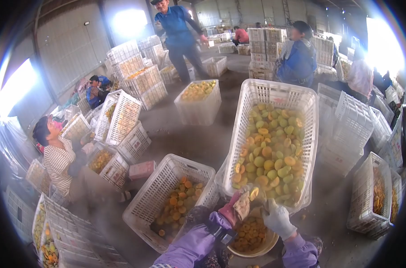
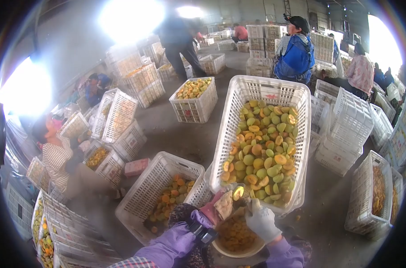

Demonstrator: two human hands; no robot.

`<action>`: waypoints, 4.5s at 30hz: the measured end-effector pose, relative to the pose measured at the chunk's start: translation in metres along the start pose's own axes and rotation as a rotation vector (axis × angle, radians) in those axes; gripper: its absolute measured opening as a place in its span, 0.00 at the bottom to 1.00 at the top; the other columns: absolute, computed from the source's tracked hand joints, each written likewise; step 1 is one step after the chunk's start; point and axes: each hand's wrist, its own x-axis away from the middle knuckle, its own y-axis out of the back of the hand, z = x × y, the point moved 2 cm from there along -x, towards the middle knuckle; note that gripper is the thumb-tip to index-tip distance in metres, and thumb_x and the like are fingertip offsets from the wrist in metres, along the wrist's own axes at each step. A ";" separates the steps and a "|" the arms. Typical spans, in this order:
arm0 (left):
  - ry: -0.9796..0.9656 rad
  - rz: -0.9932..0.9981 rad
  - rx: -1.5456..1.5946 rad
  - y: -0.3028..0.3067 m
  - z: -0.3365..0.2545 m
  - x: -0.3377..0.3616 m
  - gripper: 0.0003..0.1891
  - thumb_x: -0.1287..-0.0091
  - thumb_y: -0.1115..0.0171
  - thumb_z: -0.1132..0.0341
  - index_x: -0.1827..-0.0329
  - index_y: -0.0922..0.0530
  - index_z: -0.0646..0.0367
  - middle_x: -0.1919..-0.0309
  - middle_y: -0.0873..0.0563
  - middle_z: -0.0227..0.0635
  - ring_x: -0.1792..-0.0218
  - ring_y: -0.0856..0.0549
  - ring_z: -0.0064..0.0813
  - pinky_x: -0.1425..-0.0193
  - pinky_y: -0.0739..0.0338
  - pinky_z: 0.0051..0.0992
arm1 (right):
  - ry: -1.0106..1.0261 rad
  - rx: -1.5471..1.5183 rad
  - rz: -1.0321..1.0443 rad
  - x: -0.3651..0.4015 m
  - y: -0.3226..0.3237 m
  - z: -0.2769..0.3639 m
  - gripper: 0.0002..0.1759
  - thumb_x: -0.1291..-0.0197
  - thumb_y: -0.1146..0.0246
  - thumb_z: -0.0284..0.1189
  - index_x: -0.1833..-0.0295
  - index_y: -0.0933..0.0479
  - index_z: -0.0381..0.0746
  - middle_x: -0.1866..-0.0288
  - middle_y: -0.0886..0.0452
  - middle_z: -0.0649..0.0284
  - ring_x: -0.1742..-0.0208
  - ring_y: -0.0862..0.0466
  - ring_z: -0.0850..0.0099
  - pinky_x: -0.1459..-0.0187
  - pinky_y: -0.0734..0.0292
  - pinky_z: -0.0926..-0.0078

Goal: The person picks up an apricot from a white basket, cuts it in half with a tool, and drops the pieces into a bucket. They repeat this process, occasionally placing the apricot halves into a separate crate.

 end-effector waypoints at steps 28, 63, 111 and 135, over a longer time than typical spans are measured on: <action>-0.013 -0.017 0.050 -0.001 -0.003 -0.002 0.16 0.28 0.47 0.71 0.39 0.30 0.62 0.51 0.18 0.38 0.51 0.16 0.31 0.46 0.19 0.29 | 0.040 -0.034 -0.018 0.001 -0.018 -0.015 0.16 0.41 0.38 0.32 0.51 0.31 0.35 0.71 0.19 0.49 0.67 0.18 0.46 0.66 0.25 0.51; 0.198 -0.037 0.410 0.026 0.003 0.005 0.16 0.29 0.46 0.76 0.40 0.32 0.63 0.53 0.18 0.35 0.54 0.17 0.21 0.52 0.19 0.16 | 0.115 -0.031 -0.112 -0.010 0.012 0.020 0.12 0.37 0.41 0.31 0.51 0.31 0.39 0.69 0.19 0.56 0.70 0.16 0.55 0.70 0.22 0.61; 0.209 -0.099 0.462 -0.027 -0.035 0.000 0.21 0.28 0.45 0.49 0.68 0.24 0.60 0.72 0.20 0.40 0.70 0.17 0.41 0.70 0.19 0.35 | -0.138 -0.594 0.491 0.000 0.010 0.018 0.16 0.37 0.42 0.35 0.61 0.25 0.30 0.73 0.19 0.55 0.73 0.18 0.67 0.67 0.24 0.68; 0.064 0.042 0.759 0.017 -0.058 -0.014 0.19 0.26 0.51 0.54 0.51 0.20 0.61 0.52 0.16 0.43 0.48 0.18 0.39 0.37 0.27 0.36 | -0.021 -0.227 0.412 0.043 -0.008 -0.028 0.12 0.36 0.41 0.33 0.56 0.31 0.36 0.75 0.22 0.53 0.72 0.18 0.57 0.69 0.24 0.63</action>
